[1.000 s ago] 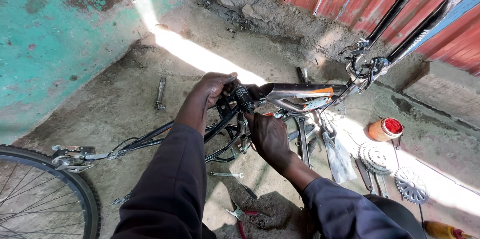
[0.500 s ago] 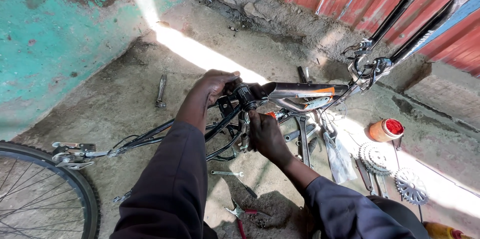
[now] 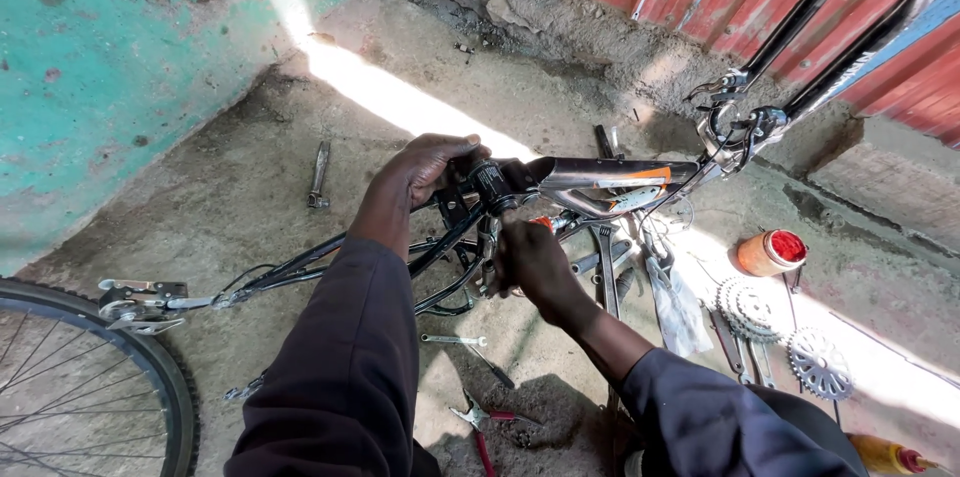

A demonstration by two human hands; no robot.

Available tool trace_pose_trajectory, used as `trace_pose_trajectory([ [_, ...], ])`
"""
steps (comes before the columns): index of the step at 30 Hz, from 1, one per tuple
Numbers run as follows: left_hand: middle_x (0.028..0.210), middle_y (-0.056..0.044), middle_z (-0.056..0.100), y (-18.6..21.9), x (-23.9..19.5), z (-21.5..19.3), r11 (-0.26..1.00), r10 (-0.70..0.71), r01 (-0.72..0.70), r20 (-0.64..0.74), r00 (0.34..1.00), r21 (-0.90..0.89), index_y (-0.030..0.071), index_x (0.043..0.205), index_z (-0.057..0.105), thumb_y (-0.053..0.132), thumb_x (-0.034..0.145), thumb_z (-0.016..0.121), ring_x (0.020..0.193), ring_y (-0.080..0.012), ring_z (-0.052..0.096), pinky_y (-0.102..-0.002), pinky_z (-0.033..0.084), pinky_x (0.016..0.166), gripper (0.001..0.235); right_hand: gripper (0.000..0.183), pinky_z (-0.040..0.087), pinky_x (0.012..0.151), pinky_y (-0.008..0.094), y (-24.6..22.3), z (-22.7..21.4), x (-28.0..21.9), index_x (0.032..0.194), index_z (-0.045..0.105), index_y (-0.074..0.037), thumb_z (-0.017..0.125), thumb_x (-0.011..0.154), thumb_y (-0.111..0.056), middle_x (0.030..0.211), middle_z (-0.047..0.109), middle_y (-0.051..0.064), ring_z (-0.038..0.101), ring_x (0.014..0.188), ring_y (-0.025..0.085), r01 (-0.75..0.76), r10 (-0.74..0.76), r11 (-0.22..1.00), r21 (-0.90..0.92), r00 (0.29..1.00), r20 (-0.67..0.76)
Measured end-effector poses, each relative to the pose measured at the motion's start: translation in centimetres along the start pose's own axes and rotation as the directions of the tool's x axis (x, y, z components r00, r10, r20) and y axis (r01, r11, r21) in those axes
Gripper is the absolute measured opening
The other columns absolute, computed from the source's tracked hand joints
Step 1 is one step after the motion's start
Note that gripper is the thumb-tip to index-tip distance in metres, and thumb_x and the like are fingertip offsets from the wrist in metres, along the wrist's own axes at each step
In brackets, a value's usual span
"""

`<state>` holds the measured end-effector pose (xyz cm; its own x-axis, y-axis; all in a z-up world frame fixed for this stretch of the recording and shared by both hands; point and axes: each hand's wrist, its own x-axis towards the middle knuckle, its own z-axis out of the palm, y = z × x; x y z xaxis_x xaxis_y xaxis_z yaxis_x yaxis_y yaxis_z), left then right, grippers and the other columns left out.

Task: The person sits on the floor and uses a wrench to tighten a bolt on the bicycle frame. They then use pliers to adjust a cable or wire near the frame's head tube area.

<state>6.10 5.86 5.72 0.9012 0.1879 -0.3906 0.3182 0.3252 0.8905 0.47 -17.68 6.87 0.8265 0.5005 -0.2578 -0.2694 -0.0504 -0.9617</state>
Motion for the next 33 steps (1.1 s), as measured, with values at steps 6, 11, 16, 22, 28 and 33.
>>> trace_pose_trajectory([
  [6, 0.066, -0.011, 0.064, 0.8, -0.4, 1.3, 0.957, 0.031, 0.010, -0.135, 0.990, 0.291, 0.003, 0.080, 0.079, 0.048, 0.085, 0.089, 0.051, -0.0174, 0.061, -0.030, 0.054, 0.049, 0.047, 0.041, 0.038, 0.047, 0.022, -1.9, 0.5, -1.1, 0.087, 0.048, -0.015, 0.036, 0.111, -0.046, 0.065, 0.037, -0.003, 0.056, 0.055, 0.018, -0.322, 0.225, 0.735, 0.597, 0.946, 0.233],
  [11, 0.066, -0.010, 0.063, 0.7, -0.5, 1.6, 0.962, 0.085, -0.043, -0.146, 0.986, 0.269, 0.000, 0.086, 0.078, 0.034, 0.088, 0.087, 0.052, -0.0179, 0.062, -0.028, 0.054, 0.049, 0.035, 0.046, 0.042, 0.038, 0.025, 0.4, 0.5, 0.1, 0.076, 0.043, -0.016, 0.043, 0.111, -0.047, 0.057, 0.036, -0.002, 0.056, 0.044, 0.023, -0.174, 0.138, 0.896, 0.409, 0.983, 0.118],
  [16, 0.076, -0.011, 0.070, -1.2, 2.2, 0.4, 0.981, 0.127, -0.117, -0.050, 0.991, 0.154, -0.003, 0.093, 0.077, 0.025, 0.090, 0.085, 0.061, -0.0160, 0.070, -0.022, 0.054, 0.055, 0.029, 0.060, 0.049, 0.038, 0.027, 3.2, -1.2, 1.7, 0.066, 0.054, -0.015, 0.043, 0.107, -0.059, 0.042, 0.062, 0.005, 0.067, 0.039, 0.022, 0.075, -0.098, 0.908, -0.412, 0.994, -0.036],
  [22, 0.108, -0.021, 0.077, -0.8, 2.6, 0.3, 0.987, 0.065, -0.061, -0.022, 0.998, 0.147, 0.003, 0.104, 0.080, 0.032, 0.090, 0.087, 0.096, -0.0333, 0.077, -0.041, 0.063, 0.083, 0.033, 0.052, 0.059, 0.061, 0.041, -0.2, -1.5, 1.4, 0.074, 0.060, -0.016, 0.042, 0.107, -0.052, 0.050, 0.060, 0.009, 0.072, 0.058, 0.036, 0.215, -0.394, 0.208, -0.954, 0.912, 0.119],
  [28, 0.078, -0.015, 0.075, -2.5, 2.0, 1.2, 0.544, 0.355, -0.049, -0.177, 0.918, 0.838, 0.012, 0.069, 0.076, 0.066, 0.101, 0.056, 0.097, -0.0421, 0.075, -0.052, 0.054, 0.089, 0.066, 0.062, 0.057, 0.048, 0.033, 1.4, -2.2, 0.7, 0.072, 0.067, -0.009, 0.038, 0.107, -0.050, 0.050, 0.064, 0.014, 0.072, 0.052, 0.027, 0.050, -0.023, 0.974, -0.219, 0.992, 0.123],
  [33, 0.112, -0.024, 0.068, -1.9, -4.7, 3.9, 0.299, 0.638, -0.163, -0.070, 0.767, 0.940, -0.001, 0.118, 0.070, 0.057, 0.108, 0.046, 0.113, -0.0395, 0.062, -0.056, 0.054, 0.091, 0.063, 0.089, 0.064, 0.060, 0.040, -0.5, -2.3, -4.0, 0.115, 0.071, -0.006, 0.008, 0.094, -0.064, 0.070, 0.062, 0.008, 0.071, 0.068, 0.023, -0.119, 0.260, 0.912, -0.393, 0.907, 0.331],
])
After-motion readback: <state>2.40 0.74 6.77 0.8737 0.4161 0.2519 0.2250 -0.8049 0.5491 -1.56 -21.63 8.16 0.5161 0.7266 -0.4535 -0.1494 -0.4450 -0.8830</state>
